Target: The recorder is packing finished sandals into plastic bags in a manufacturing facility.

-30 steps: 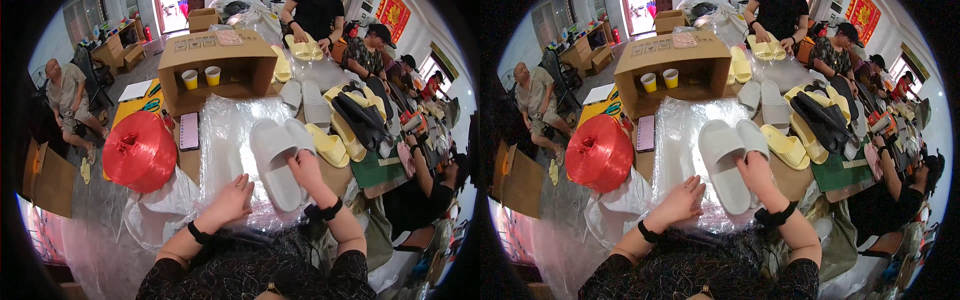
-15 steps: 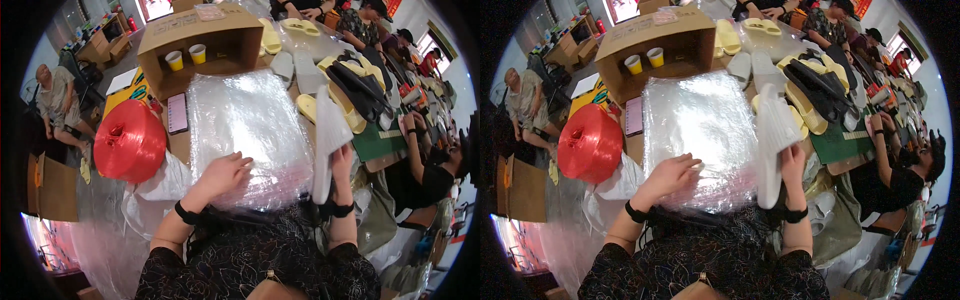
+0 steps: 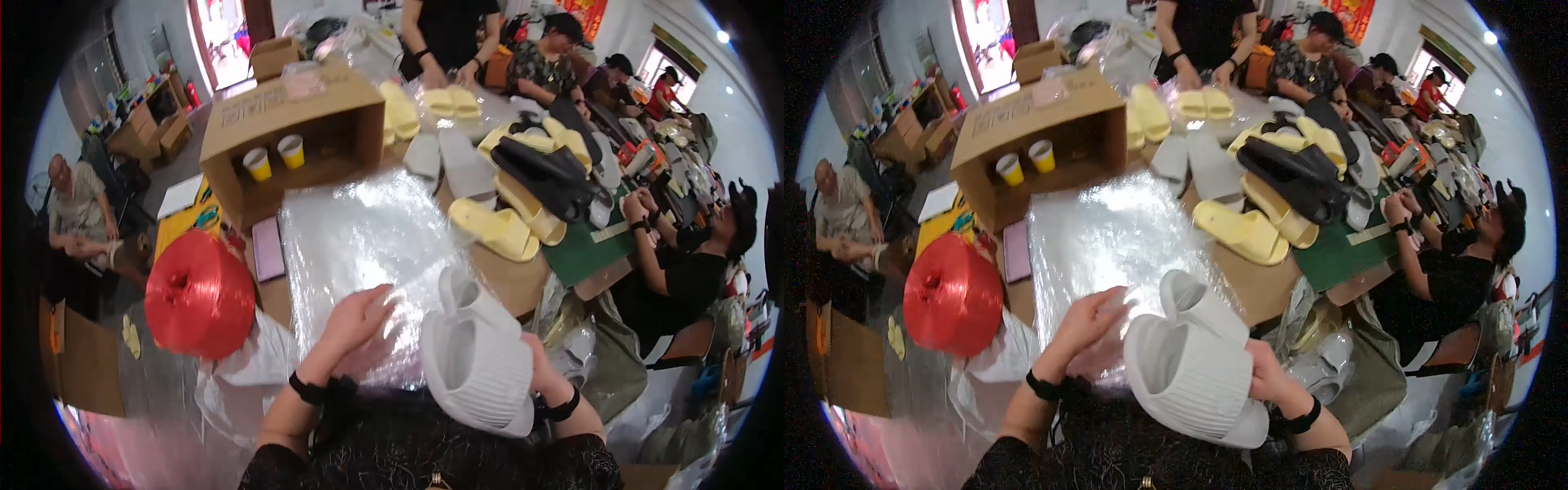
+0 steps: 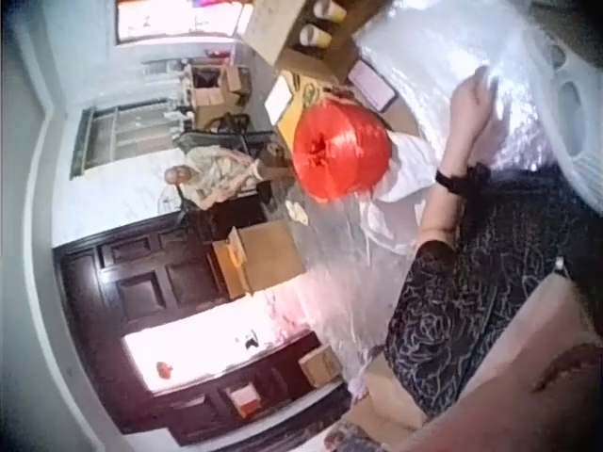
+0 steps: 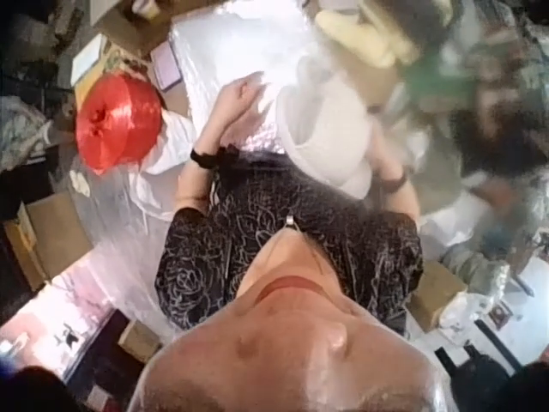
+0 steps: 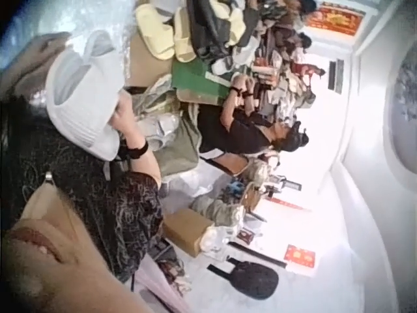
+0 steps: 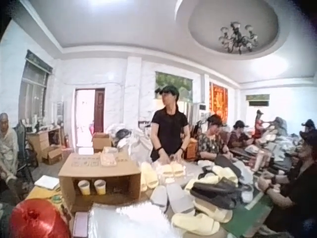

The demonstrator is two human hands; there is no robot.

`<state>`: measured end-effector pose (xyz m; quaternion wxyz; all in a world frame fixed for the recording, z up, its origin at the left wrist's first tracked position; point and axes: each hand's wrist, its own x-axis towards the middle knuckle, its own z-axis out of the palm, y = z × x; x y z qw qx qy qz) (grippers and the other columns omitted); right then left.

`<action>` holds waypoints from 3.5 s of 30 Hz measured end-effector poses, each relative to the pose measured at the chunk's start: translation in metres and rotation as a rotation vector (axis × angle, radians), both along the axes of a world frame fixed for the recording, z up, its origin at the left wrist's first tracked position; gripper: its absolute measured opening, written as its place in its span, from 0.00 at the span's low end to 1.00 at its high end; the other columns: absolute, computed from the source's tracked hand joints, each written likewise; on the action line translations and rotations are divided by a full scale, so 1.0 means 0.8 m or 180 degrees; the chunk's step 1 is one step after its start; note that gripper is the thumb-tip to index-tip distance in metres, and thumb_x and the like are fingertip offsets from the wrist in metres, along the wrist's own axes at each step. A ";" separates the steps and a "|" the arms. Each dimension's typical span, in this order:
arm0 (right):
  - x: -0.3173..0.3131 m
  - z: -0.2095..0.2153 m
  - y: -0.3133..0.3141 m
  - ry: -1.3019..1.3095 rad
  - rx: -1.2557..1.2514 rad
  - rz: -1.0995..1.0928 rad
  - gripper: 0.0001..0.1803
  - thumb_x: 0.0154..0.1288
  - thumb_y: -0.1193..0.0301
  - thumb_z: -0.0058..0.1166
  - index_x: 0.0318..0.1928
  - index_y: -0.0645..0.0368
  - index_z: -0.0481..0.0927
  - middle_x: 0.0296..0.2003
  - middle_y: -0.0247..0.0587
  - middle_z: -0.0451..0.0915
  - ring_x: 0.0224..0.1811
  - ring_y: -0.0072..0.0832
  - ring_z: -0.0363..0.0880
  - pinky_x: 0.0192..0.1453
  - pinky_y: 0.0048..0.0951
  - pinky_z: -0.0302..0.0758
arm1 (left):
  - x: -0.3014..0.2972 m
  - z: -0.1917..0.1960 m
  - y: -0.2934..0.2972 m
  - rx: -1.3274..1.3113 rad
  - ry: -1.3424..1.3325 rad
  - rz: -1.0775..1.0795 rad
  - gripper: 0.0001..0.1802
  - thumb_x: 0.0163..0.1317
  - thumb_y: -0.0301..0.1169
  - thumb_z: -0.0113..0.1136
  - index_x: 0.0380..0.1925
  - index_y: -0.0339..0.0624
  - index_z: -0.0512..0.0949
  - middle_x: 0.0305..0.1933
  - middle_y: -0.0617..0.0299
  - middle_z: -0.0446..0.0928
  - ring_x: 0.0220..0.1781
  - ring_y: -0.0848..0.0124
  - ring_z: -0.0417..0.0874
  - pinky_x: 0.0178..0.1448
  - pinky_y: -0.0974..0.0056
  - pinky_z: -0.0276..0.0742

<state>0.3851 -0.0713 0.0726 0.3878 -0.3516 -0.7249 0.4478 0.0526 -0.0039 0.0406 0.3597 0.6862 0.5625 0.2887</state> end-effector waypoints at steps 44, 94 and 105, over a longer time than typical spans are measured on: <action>-0.032 -0.058 0.008 -0.1355 0.0311 0.0150 0.12 0.63 0.71 0.56 0.45 0.62 0.79 0.38 0.52 0.81 0.39 0.53 0.81 0.44 0.44 0.78 | -0.001 -0.044 -0.001 0.0775 0.0015 0.0320 0.12 0.65 0.32 0.60 0.45 0.42 0.86 0.56 0.52 0.82 0.54 0.52 0.81 0.60 0.56 0.77; -0.144 -0.069 0.090 -0.1834 0.1683 -0.0317 0.29 0.62 0.62 0.62 0.62 0.56 0.73 0.66 0.50 0.68 0.69 0.52 0.64 0.69 0.49 0.67 | -0.033 -0.010 -0.057 0.1339 0.0861 0.0110 0.29 0.61 0.20 0.53 0.65 0.42 0.72 0.74 0.39 0.59 0.73 0.37 0.60 0.75 0.45 0.59; -0.160 -0.095 0.087 -0.2171 0.1410 -0.0813 0.31 0.55 0.71 0.62 0.61 0.62 0.72 0.64 0.56 0.65 0.70 0.52 0.61 0.69 0.43 0.72 | -0.069 -0.008 -0.081 0.0925 0.0617 0.0471 0.34 0.57 0.14 0.48 0.66 0.40 0.70 0.74 0.36 0.59 0.74 0.41 0.62 0.75 0.49 0.58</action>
